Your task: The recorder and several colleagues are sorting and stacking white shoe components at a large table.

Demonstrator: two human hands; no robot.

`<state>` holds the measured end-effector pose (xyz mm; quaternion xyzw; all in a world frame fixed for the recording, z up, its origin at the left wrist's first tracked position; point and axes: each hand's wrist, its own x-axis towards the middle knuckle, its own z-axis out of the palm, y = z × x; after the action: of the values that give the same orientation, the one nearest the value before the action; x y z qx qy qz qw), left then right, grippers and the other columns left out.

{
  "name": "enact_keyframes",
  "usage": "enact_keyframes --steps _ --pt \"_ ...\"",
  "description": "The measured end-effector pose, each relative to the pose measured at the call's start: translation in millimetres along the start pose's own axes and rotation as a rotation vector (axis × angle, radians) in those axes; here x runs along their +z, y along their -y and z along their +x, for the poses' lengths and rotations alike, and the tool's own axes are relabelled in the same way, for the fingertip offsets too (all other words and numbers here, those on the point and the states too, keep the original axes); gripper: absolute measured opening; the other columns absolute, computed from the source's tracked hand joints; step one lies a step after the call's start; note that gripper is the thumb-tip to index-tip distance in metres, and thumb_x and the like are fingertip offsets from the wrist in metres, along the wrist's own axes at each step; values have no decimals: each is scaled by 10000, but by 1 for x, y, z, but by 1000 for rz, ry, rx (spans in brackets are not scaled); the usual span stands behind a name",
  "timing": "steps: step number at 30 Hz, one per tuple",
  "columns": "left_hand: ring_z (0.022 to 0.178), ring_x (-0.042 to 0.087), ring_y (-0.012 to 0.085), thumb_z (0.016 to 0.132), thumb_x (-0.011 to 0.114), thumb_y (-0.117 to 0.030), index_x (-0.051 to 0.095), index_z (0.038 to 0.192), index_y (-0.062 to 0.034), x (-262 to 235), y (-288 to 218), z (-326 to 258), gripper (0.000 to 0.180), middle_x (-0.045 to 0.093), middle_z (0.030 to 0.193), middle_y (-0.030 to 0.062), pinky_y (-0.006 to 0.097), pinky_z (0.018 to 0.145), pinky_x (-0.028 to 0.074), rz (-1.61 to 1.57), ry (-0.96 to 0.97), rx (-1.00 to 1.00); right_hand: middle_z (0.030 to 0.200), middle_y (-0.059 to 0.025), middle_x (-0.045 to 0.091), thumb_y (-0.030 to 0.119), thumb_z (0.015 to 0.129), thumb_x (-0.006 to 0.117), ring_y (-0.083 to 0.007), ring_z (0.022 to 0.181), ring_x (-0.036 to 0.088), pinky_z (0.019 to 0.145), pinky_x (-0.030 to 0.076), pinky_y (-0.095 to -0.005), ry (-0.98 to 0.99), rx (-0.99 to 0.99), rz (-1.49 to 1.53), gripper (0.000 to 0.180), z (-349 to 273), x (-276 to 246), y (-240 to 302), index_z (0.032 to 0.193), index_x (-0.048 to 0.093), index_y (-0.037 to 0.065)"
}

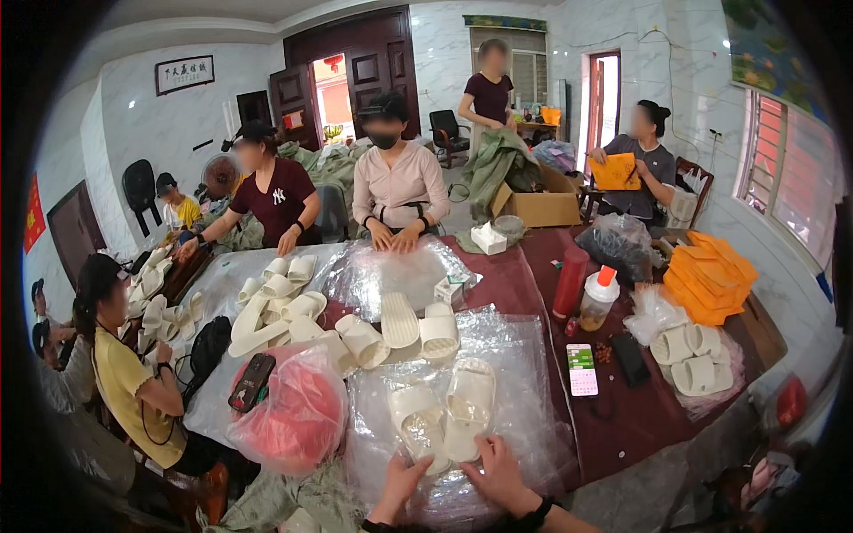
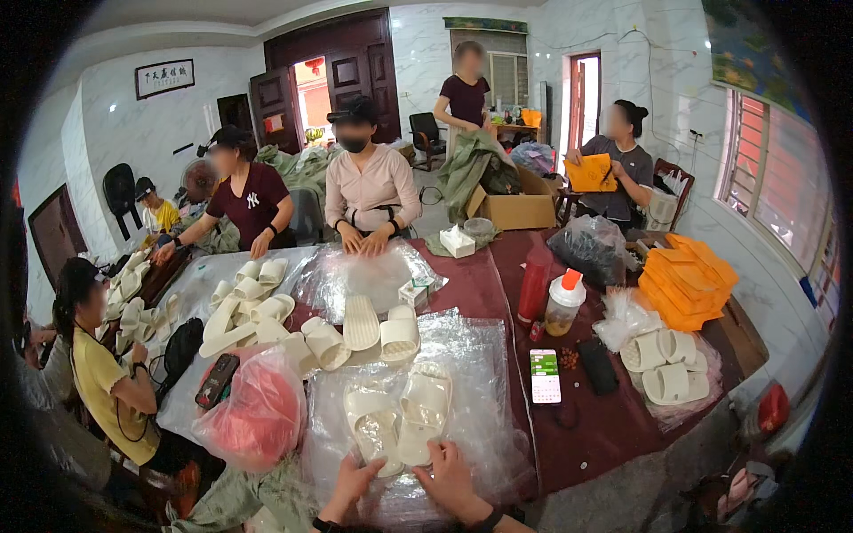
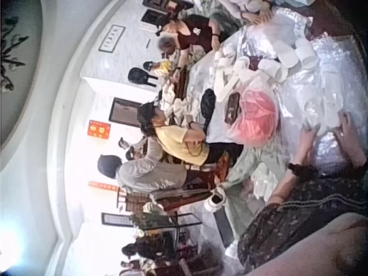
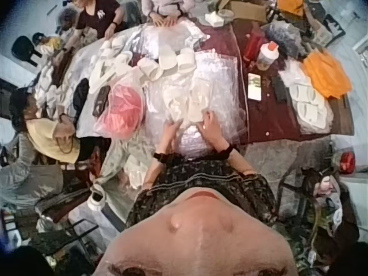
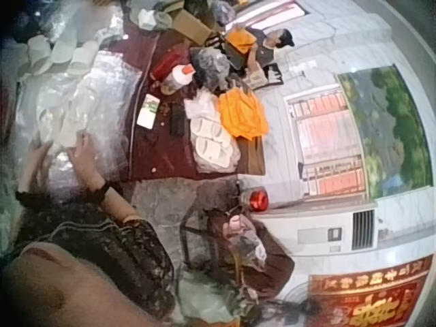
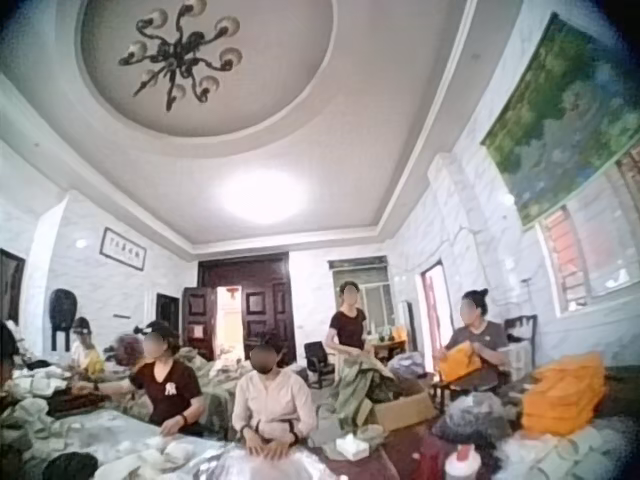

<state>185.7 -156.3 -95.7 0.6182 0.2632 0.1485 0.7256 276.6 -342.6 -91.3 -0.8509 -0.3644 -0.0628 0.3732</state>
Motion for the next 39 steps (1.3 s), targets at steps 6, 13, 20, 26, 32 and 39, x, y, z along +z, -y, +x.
enact_keyframes --steps 6,13,20,26,32,39 --pt "995 646 178 870 712 -52 552 1288 18 -10 11 5 452 680 1133 102 310 847 523 -86 9 -30 1176 -200 508 303 828 725 -380 1079 523 905 462 -447 53 4 44 571 3 -6 0 1269 530 -2" --pt "1013 644 174 895 670 -37 555 1294 16 -12 -22 -5 419 679 1147 91 313 886 507 -222 83 -53 1211 -192 502 218 775 768 -390 1108 488 944 431 -471 -86 -14 58 539 7 -22 11 1221 557 1" --pt "1111 634 242 859 666 3 467 1381 31 -17 -34 -13 560 639 1231 134 372 965 504 -480 135 -81 1315 -251 446 248 737 816 -434 1179 420 1015 351 -529 -245 15 -51 744 10 -27 10 1332 449 -6" --pt "1227 560 259 857 649 28 411 1427 9 -16 -54 -34 617 565 1348 140 389 1041 448 -679 185 -110 1332 -252 464 280 749 852 -364 1193 503 989 441 -455 -145 159 290 921 6 -29 9 1432 327 -45" --pt "1233 558 264 832 687 1 405 1416 31 -21 -48 -38 649 566 1342 144 401 1036 451 -807 368 -175 1253 -148 580 141 848 774 -223 1093 614 919 511 -365 240 407 1140 765 9 -34 9 1442 327 -40" --pt "1129 614 245 856 727 -83 434 1396 20 -8 -72 -56 624 613 1268 126 366 970 494 -416 64 -420 1256 -94 580 -30 826 714 -184 1113 588 928 503 -343 265 455 1169 608 11 -41 6 1363 431 -3"
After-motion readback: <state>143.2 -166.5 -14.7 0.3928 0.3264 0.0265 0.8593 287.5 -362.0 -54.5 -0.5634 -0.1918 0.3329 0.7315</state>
